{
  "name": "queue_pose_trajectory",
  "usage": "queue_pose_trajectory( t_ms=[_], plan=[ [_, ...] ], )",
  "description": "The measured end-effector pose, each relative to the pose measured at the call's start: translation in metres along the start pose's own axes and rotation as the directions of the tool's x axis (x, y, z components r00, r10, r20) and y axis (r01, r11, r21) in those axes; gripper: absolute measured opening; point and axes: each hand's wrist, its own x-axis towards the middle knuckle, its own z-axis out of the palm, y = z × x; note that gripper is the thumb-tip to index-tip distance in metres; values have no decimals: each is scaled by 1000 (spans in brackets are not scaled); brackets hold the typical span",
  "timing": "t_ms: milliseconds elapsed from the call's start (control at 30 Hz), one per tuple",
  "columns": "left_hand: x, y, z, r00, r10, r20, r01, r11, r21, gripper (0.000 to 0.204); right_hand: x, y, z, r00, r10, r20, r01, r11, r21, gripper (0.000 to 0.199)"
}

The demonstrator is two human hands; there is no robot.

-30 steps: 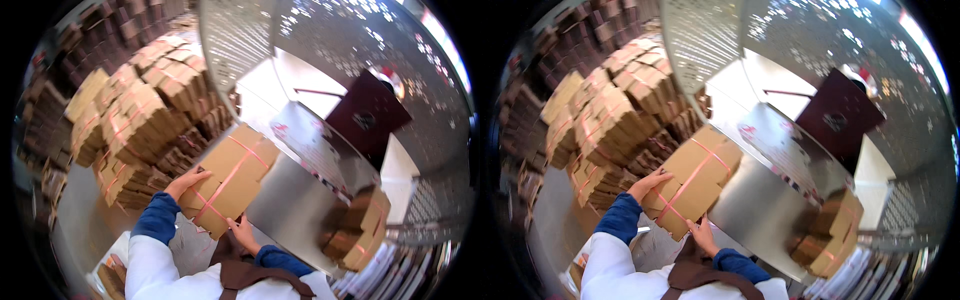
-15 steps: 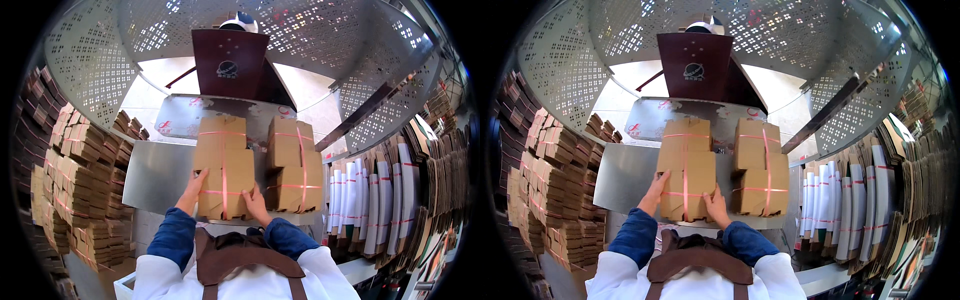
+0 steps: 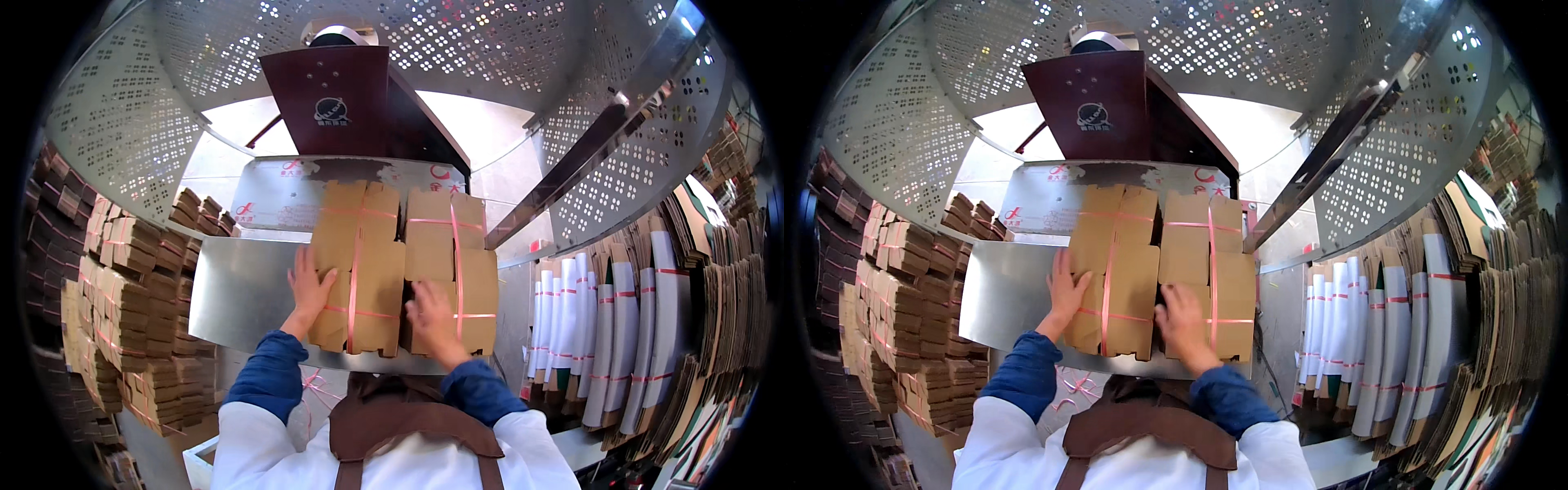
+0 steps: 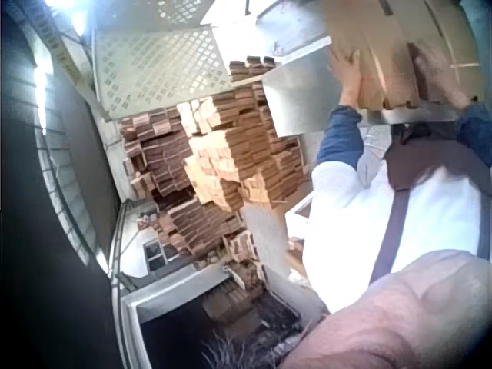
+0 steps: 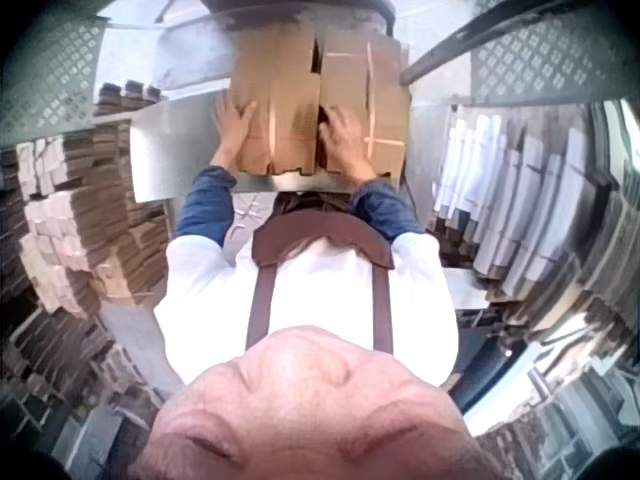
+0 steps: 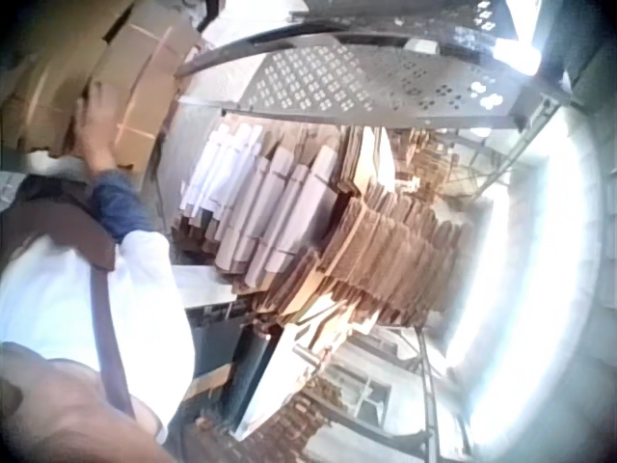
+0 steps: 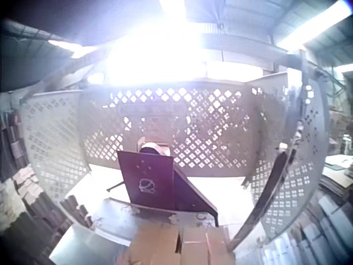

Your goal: The person picks up stacks of flat cardboard pieces from a table and places them into a strapping machine. The machine wraps pink plastic straps around the stacks. The person then removes the bundled cardboard and stacks it on the floor.

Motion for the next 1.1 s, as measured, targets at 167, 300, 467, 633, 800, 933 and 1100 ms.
queue_pose_trajectory(
  t_ms=[167,300,467,633,800,933,1100],
  plan=[
    [43,49,0,808,553,202,-575,816,66,62,63,85,-21,996,-87,-36,71,947,-312,52],
    [69,56,16,820,532,212,-547,837,12,64,86,101,-19,998,-26,49,44,914,-402,57],
    [66,57,23,836,470,283,-486,874,-16,66,90,102,-11,994,49,99,-4,914,-405,66],
    [64,59,24,833,455,315,-485,874,21,68,91,99,-14,990,56,131,-4,928,-372,66],
    [67,62,28,832,442,336,-475,880,19,70,96,101,-16,983,73,167,-8,934,-358,64],
    [66,63,29,832,435,345,-475,879,37,70,97,101,-19,981,81,176,-15,939,-344,65],
    [69,68,26,837,426,344,-467,883,40,67,96,105,-15,979,109,171,-42,934,-354,67]
  ],
)
